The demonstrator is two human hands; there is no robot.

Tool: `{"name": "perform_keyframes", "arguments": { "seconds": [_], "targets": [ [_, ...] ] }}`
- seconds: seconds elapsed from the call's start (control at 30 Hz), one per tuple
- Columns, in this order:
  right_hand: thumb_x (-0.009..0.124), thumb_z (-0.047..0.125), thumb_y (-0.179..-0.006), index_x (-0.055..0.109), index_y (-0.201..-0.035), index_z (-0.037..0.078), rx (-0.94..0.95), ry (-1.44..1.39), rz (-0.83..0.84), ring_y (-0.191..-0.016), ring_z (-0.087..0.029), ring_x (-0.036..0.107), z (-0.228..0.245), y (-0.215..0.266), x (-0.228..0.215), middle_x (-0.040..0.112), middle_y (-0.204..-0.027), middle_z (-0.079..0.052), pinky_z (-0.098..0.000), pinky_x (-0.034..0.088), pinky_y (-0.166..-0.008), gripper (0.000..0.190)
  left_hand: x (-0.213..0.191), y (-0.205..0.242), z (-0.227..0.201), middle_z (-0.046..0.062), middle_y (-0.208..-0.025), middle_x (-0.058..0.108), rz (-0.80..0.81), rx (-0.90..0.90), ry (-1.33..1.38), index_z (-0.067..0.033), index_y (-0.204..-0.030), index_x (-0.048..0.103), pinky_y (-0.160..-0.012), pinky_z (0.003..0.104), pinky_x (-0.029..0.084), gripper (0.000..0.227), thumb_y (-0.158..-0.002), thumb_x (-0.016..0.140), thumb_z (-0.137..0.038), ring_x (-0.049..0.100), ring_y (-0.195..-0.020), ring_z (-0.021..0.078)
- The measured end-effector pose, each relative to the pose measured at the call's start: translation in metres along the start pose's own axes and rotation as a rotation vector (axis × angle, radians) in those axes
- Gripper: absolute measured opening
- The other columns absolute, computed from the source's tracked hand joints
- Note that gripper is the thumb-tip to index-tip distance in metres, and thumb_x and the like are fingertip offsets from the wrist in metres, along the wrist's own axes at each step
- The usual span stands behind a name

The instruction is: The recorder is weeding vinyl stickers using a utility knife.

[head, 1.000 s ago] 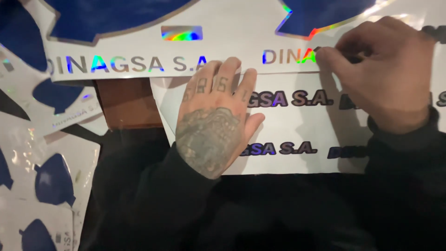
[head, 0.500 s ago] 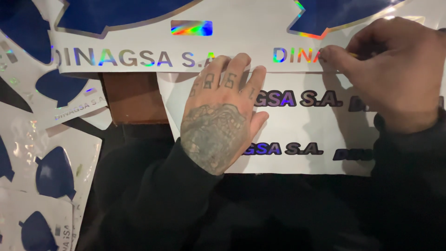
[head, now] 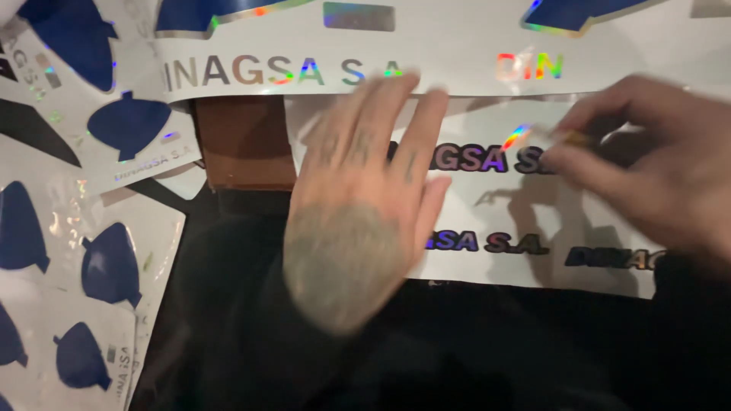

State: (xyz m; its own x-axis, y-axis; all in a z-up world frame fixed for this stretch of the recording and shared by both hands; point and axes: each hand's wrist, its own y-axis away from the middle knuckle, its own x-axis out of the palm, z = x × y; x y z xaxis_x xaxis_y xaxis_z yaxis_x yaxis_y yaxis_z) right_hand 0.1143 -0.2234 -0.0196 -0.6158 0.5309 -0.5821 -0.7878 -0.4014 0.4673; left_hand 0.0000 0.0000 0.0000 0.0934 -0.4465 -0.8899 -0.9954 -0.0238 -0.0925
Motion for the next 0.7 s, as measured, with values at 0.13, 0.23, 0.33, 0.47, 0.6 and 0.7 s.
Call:
{"name": "perform_keyframes", "arguments": {
  "seconds": [0.13, 0.23, 0.33, 0.47, 0.6, 0.7],
  "targets": [
    [0.079, 0.0, -0.081, 0.073, -0.099, 0.001, -0.314, 0.261, 0.01, -0.068, -0.018, 0.062, 0.029, 0.012, 0.026, 0.068, -0.091, -0.009, -0.0293, 0.05, -0.063, 0.019, 0.013, 0.042, -0.02, 0.019, -0.136, 0.05, 0.019, -0.163, 0.047, -0.0006, -0.138, 0.051, -0.106, 0.044, 0.044, 0.068, -0.081, 0.078, -0.026, 0.054, -0.126, 0.0368],
    [0.083, 0.002, -0.091, 0.079, -0.113, -0.001, -0.479, 0.416, -0.152, -0.067, -0.023, 0.057, 0.015, 0.013, 0.048, 0.068, -0.099, -0.013, -0.033, 0.045, -0.061, 0.023, 0.042, 0.069, -0.02, 0.022, -0.145, 0.043, 0.194, -0.194, -0.067, -0.0022, -0.146, 0.045, -0.117, 0.05, 0.032, 0.084, -0.081, 0.075, -0.047, 0.039, -0.139, 0.0399],
    [0.086, 0.01, -0.092, 0.081, -0.118, 0.002, -0.52, 0.542, -0.175, -0.087, -0.026, 0.06, 0.002, 0.012, 0.057, 0.069, -0.106, -0.014, -0.0366, 0.049, -0.072, 0.027, 0.051, 0.078, -0.021, 0.017, -0.15, 0.043, 0.167, -0.24, -0.012, -0.0034, -0.147, 0.045, -0.121, 0.052, 0.028, 0.097, -0.069, 0.085, -0.045, 0.036, -0.144, 0.039],
    [0.082, -0.011, -0.092, 0.077, -0.122, -0.01, -0.597, 0.41, -0.142, -0.097, -0.037, 0.059, 0.002, 0.012, 0.065, 0.068, -0.113, -0.024, -0.0452, 0.047, -0.088, 0.03, 0.056, 0.077, -0.018, 0.014, -0.151, 0.043, 0.145, -0.293, 0.027, -0.0068, -0.146, 0.047, -0.121, 0.051, 0.031, 0.1, -0.063, 0.089, -0.043, 0.038, -0.145, 0.0372],
    [0.086, -0.012, -0.094, 0.078, -0.121, -0.014, -0.557, 0.359, -0.196, -0.093, -0.035, 0.057, -0.002, 0.016, 0.076, 0.067, -0.113, -0.028, -0.0405, 0.047, -0.079, 0.028, 0.055, 0.073, -0.016, 0.015, -0.148, 0.045, 0.144, -0.296, 0.079, -0.0053, -0.142, 0.05, -0.12, 0.053, 0.033, 0.097, -0.061, 0.09, -0.039, 0.04, -0.143, 0.0378],
    [0.086, -0.011, -0.097, 0.079, -0.123, -0.012, -0.568, 0.421, -0.19, -0.1, -0.038, 0.056, -0.006, 0.017, 0.076, 0.066, -0.116, -0.027, -0.0447, 0.047, -0.086, 0.027, 0.058, 0.074, -0.017, 0.014, -0.149, 0.045, 0.16, -0.319, 0.079, -0.0074, -0.144, 0.046, -0.122, 0.053, 0.032, 0.101, -0.061, 0.092, -0.041, 0.039, -0.145, 0.0375]
  ]
}}
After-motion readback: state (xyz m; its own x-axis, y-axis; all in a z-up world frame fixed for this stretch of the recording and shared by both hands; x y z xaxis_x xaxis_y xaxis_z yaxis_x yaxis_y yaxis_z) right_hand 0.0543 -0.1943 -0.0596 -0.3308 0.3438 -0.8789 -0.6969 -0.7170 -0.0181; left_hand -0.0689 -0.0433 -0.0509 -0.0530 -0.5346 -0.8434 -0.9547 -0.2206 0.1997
